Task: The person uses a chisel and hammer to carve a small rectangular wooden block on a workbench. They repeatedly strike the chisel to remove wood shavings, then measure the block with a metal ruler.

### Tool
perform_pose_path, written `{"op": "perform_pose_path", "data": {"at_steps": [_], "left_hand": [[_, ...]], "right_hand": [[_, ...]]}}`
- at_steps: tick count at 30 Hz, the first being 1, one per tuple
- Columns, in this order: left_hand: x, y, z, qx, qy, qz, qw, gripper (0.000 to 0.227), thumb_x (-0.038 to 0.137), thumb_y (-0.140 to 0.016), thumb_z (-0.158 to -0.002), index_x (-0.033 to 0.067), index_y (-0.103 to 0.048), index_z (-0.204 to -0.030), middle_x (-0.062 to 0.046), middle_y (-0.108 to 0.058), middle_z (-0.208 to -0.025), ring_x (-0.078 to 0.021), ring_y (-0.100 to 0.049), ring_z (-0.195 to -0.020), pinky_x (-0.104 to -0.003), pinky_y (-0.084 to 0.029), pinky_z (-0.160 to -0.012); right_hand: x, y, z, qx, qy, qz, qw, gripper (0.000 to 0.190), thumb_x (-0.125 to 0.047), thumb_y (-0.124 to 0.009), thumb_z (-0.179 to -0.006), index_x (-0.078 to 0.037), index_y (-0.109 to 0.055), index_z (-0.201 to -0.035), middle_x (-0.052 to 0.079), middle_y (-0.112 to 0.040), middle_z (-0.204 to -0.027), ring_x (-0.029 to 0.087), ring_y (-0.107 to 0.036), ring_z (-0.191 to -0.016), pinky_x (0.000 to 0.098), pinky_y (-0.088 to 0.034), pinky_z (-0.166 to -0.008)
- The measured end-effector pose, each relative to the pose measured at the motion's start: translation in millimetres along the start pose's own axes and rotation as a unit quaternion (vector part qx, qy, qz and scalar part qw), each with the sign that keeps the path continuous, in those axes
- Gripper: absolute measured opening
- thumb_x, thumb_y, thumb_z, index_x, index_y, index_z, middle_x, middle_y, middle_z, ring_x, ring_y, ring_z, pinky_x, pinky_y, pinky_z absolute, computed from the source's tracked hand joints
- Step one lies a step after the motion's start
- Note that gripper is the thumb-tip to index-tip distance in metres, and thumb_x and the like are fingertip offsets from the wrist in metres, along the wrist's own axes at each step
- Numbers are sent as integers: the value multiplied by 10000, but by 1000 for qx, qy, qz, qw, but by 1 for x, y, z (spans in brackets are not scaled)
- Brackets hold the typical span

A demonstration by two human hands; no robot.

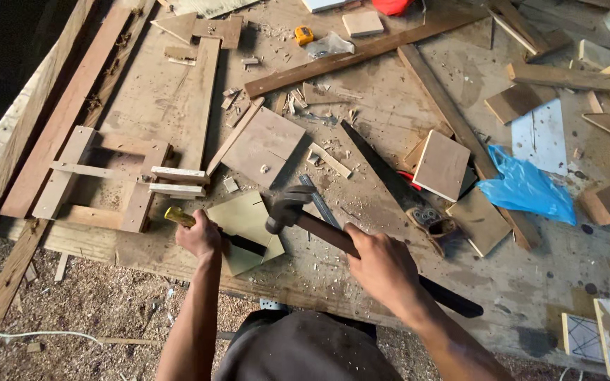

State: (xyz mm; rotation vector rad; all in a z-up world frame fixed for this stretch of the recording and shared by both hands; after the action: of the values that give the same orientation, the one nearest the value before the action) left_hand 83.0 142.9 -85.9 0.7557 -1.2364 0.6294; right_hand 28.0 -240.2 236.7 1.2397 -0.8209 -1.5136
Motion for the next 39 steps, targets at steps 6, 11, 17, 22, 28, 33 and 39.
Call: {"op": "perform_pose_path", "data": {"at_steps": [6,11,17,22,28,33,39], "left_hand": [[35,4,13,-23,-35,78,996,341,394,-575,-1086,102,-629,-918,-2,-625,-675,-66,-582,-528,-274,-516,-472],[87,-8,59,-99,-140,196,966,446,460,-457,-1106,120,-513,-823,-4,-521,-571,-74,-507,-415,-264,-471,-386],[104,-29,79,-131,-112,310,935,442,449,-485,-1103,119,-468,-810,31,-471,-585,-69,-479,-453,-242,-386,-405],[125,-30,82,-110,-220,177,953,484,435,-501,-1126,94,-498,-783,9,-521,-579,-93,-488,-482,-252,-370,-465],[123,-32,83,-115,-256,143,949,476,431,-497,-1123,87,-511,-795,3,-548,-584,-99,-523,-497,-257,-396,-482],[117,-36,80,-112,-242,135,954,456,450,-495,-1082,89,-518,-804,13,-540,-548,-91,-544,-467,-250,-420,-447],[137,-31,101,-113,-329,85,934,434,447,-473,-1093,78,-545,-875,-1,-540,-619,-132,-533,-531,-282,-407,-502]], "right_hand": [[25,-14,13,-45,-67,0,997,450,-199,-724,-851,-137,-612,-1282,175,-749,-874,344,-757,-804,466,-604,-723],[31,-8,19,-20,-82,1,996,433,-208,-725,-846,-146,-628,-1263,189,-748,-896,381,-735,-850,486,-590,-758],[28,-8,18,-12,-85,8,996,401,-217,-723,-846,-152,-642,-1233,195,-741,-878,403,-723,-857,506,-580,-764],[25,-7,20,-24,-91,8,995,393,-216,-713,-853,-167,-640,-1236,197,-740,-863,401,-725,-855,512,-580,-767],[29,-7,21,-24,-104,14,994,394,-213,-719,-852,-163,-645,-1236,201,-738,-882,403,-722,-875,515,-579,-772],[31,-11,20,-47,-111,-14,993,473,-219,-723,-843,-145,-607,-1295,187,-753,-901,344,-774,-842,459,-611,-780],[21,1,16,-21,-98,-1,995,412,-205,-722,-843,-156,-648,-1246,188,-750,-885,379,-742,-839,492,-590,-742]]}}
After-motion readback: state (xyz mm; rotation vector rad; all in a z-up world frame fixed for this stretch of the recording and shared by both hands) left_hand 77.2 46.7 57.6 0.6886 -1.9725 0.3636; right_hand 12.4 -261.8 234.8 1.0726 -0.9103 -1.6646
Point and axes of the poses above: each hand's wrist, its own z-axis away from the middle knuckle, its own y-axis out of the back of the hand, x = y × z, the point moved 10 cm from there along -z, towards the middle knuckle
